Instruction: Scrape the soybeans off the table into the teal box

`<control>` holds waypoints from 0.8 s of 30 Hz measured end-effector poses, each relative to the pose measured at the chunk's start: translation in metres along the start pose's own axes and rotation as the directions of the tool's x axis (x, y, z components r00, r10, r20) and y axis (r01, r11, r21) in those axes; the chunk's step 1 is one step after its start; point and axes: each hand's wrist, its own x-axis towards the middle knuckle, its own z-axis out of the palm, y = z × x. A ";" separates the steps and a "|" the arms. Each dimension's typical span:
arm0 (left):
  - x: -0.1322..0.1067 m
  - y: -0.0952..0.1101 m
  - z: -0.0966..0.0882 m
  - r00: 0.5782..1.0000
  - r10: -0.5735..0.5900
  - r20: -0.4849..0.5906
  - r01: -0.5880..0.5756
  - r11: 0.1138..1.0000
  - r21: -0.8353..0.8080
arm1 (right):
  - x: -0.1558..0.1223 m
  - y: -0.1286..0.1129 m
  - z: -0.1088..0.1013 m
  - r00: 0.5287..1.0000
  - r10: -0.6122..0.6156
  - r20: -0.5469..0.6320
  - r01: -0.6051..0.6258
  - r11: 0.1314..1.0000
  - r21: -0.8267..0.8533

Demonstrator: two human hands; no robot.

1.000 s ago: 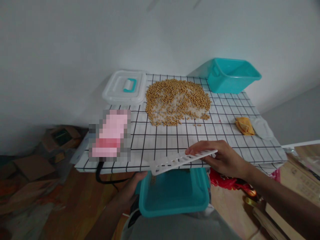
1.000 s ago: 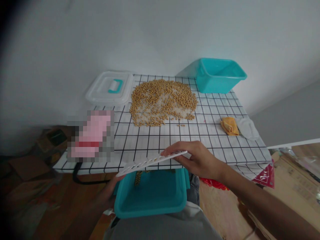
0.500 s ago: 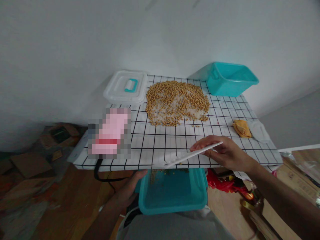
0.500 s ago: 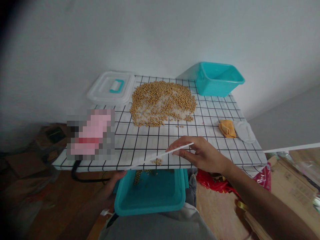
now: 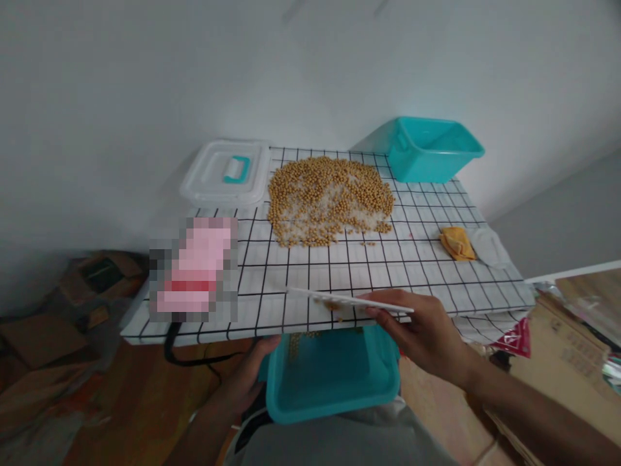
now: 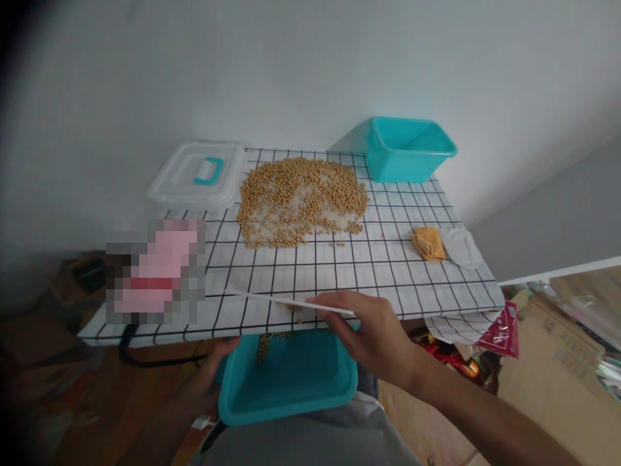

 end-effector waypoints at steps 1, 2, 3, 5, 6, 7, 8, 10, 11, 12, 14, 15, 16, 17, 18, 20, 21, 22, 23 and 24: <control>0.001 0.000 0.000 1.000 0.006 0.001 -0.006 1.000 -0.006 | -0.004 -0.003 0.001 1.000 -0.014 0.021 0.014 1.000 0.018; 0.001 -0.001 -0.001 1.000 0.008 0.003 -0.008 1.000 -0.009 | -0.007 -0.006 0.002 0.998 -0.033 0.049 0.031 0.999 0.039; 0.002 -0.001 -0.002 1.000 0.009 0.003 -0.009 1.000 -0.011 | -0.010 -0.008 0.001 0.996 -0.053 0.074 0.049 0.997 0.061; 0.002 -0.002 -0.003 1.000 0.011 -0.010 -0.011 1.000 -0.017 | -0.013 -0.010 -0.004 0.992 -0.089 0.093 0.081 0.993 0.089; 0.001 -0.002 -0.003 1.000 0.003 -0.022 -0.003 1.000 -0.019 | -0.014 -0.010 -0.008 0.991 -0.097 0.090 0.089 0.992 0.089; 0.001 -0.002 -0.003 0.999 -0.013 -0.030 0.012 1.000 -0.017 | -0.014 -0.008 -0.013 0.992 -0.098 0.075 0.092 0.993 0.078; 0.000 -0.001 -0.001 0.999 -0.032 -0.033 0.031 0.999 -0.014 | -0.013 -0.005 -0.020 0.995 -0.085 0.045 0.083 0.995 0.051; -0.001 0.000 0.003 0.998 -0.060 -0.024 0.060 0.998 -0.006 | -0.008 0.006 -0.035 0.996 -0.037 -0.081 0.034 0.999 -0.038; -0.002 0.001 0.005 0.998 -0.058 -0.025 0.058 0.998 0.002 | -0.005 0.013 -0.043 0.985 -0.001 -0.174 -0.015 0.996 -0.091; -0.003 0.002 0.008 0.999 -0.048 -0.022 0.048 0.999 0.008 | -0.001 0.022 -0.051 0.961 0.015 -0.276 -0.054 0.989 -0.137; -0.004 0.003 0.013 1.000 -0.020 -0.013 0.020 1.000 0.001 | 0.008 0.040 -0.065 0.908 0.035 -0.417 -0.117 0.978 -0.171; -0.005 0.004 0.015 1.000 -0.012 -0.006 0.012 1.000 -0.005 | 0.013 0.049 -0.070 0.901 0.046 -0.430 -0.133 0.976 -0.174; -0.005 0.004 0.016 1.000 -0.012 0.006 0.012 1.000 -0.011 | 0.018 0.056 -0.075 0.899 0.044 -0.436 -0.133 0.976 -0.175; -0.006 0.004 0.017 1.000 -0.018 0.019 0.018 1.000 -0.015 | 0.022 0.063 -0.078 0.903 0.046 -0.427 -0.134 0.975 -0.179; -0.006 0.004 0.017 0.999 -0.021 0.028 0.022 1.000 -0.015 | 0.026 0.068 -0.080 0.910 0.044 -0.411 -0.131 0.974 -0.187; -0.006 0.004 0.016 1.000 -0.011 0.014 0.011 1.000 -0.003 | 0.031 0.073 -0.080 0.926 0.041 -0.376 -0.127 0.970 -0.206; -0.006 0.004 0.015 1.000 -0.009 0.001 0.009 1.000 0.004 | 0.033 0.073 -0.079 0.934 0.039 -0.355 -0.122 0.969 -0.215; -0.005 0.004 0.014 1.000 -0.012 -0.015 0.012 1.000 0.010 | 0.034 0.072 -0.077 0.941 0.034 -0.338 -0.114 0.969 -0.219; -0.005 0.004 0.014 0.999 -0.016 -0.027 0.017 1.000 0.014 | 0.034 0.071 -0.076 0.945 0.027 -0.326 -0.104 0.970 -0.219; -0.005 0.004 0.014 0.999 -0.026 -0.033 0.026 1.000 0.016 | 0.033 0.069 -0.073 0.948 0.022 -0.317 -0.095 0.972 -0.217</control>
